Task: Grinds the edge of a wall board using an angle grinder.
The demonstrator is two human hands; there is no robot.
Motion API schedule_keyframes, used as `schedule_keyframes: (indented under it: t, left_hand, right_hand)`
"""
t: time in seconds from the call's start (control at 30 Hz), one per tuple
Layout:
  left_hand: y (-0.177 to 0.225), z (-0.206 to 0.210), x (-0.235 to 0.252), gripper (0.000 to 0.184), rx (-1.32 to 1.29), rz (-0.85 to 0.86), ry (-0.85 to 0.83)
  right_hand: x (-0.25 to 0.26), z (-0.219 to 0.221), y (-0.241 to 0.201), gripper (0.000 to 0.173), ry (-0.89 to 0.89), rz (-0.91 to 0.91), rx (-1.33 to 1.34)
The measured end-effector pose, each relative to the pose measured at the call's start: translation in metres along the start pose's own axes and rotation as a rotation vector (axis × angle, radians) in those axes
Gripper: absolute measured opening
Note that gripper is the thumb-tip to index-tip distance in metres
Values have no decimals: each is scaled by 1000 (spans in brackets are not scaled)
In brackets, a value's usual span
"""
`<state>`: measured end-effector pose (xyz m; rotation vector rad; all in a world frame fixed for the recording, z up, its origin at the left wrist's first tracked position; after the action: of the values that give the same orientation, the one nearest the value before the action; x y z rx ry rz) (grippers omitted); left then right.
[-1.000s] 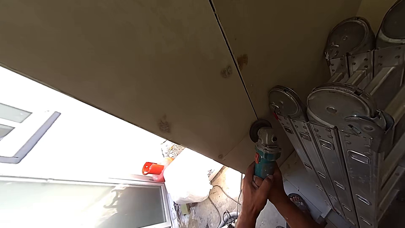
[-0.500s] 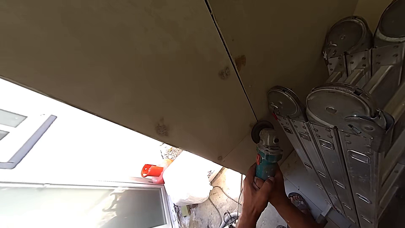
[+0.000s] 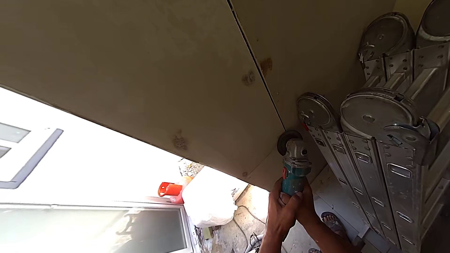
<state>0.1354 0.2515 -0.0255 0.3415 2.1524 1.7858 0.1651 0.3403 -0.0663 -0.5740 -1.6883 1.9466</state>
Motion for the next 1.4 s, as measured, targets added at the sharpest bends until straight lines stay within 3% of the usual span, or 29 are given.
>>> schedule_keyframes:
  t: [1.4]
  left_hand:
    - [5, 0, 5, 56, -49, 4, -31]
  right_hand:
    - [4, 0, -6, 76, 32, -9, -32]
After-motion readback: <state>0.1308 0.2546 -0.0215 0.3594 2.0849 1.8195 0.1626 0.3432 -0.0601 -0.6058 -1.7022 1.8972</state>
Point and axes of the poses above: each hand's wrist, its own x-axis towards the middle knuckle, its own z-axis out of the palm, y = z × x, the point moved 4 cm from there along x, towards the middle knuckle, and after that the axes turned 9 degrees about -x, right-handed, at the moved point
